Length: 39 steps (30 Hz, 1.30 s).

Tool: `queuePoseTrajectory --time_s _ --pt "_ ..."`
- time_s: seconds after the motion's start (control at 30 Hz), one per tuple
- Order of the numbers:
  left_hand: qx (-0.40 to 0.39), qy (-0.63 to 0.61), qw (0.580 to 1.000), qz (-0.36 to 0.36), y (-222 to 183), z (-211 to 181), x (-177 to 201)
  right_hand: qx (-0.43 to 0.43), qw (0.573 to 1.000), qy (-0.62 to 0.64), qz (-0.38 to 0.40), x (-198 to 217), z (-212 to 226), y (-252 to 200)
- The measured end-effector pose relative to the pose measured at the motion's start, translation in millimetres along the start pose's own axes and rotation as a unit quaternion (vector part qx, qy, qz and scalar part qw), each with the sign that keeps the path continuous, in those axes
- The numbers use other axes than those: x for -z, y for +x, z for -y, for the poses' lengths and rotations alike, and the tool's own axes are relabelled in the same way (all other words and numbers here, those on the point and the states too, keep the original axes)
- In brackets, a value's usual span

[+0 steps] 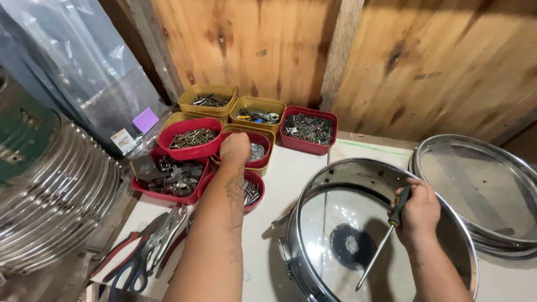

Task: Installing a drum strainer mechanism onto a snare drum shell using a screwdriver and screws.

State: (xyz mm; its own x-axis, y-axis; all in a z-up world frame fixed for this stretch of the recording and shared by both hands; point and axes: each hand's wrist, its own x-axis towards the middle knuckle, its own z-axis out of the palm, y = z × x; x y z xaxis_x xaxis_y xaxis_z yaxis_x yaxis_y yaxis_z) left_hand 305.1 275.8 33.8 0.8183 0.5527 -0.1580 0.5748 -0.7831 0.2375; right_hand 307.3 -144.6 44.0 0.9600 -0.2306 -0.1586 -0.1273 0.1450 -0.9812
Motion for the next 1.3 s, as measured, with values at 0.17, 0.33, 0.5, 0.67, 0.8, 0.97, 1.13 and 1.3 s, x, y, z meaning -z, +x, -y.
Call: queuePoseTrajectory --time_s 0.17,0.33,0.5,0.67,0.8,0.97,1.13,1.3 --pt "-0.062 -0.031 0.992 -0.109 -6.1 7.9 -7.2 0.001 1.0 0.027 0.01 3.0 -8.1 11.6" --pt "-0.122 -0.172 0.956 -0.205 -91.3 30.6 -3.9 -0.064 0.997 0.028 -0.038 1.1 18.3 -2.4" --pt "-0.016 -0.28 0.958 0.054 -238.9 55.3 7.4 0.044 0.979 0.197 -0.037 27.6 24.7 10.8" --pt "-0.064 -0.206 0.968 0.129 -328.7 64.2 -17.1 0.203 0.951 0.223 0.067 41.5 84.8 -54.5" --pt "-0.217 -0.069 0.97 0.08 -335.5 73.5 -79.7 0.334 0.921 0.048 0.195 69.0 119.3 -116.3" --pt "-0.213 -0.015 0.973 0.082 -327.7 73.8 -125.7 0.515 0.74 -0.372 0.22 60.8 149.9 -248.9" --pt "-0.285 -0.018 0.958 -0.036 -319.2 89.4 -198.9 0.44 0.61 -0.479 0.453 28.7 122.1 -329.4" --pt "-0.137 -0.195 0.971 0.015 -354.7 70.8 -120.7 0.434 0.473 -0.462 0.613 85.0 -43.3 -277.5"
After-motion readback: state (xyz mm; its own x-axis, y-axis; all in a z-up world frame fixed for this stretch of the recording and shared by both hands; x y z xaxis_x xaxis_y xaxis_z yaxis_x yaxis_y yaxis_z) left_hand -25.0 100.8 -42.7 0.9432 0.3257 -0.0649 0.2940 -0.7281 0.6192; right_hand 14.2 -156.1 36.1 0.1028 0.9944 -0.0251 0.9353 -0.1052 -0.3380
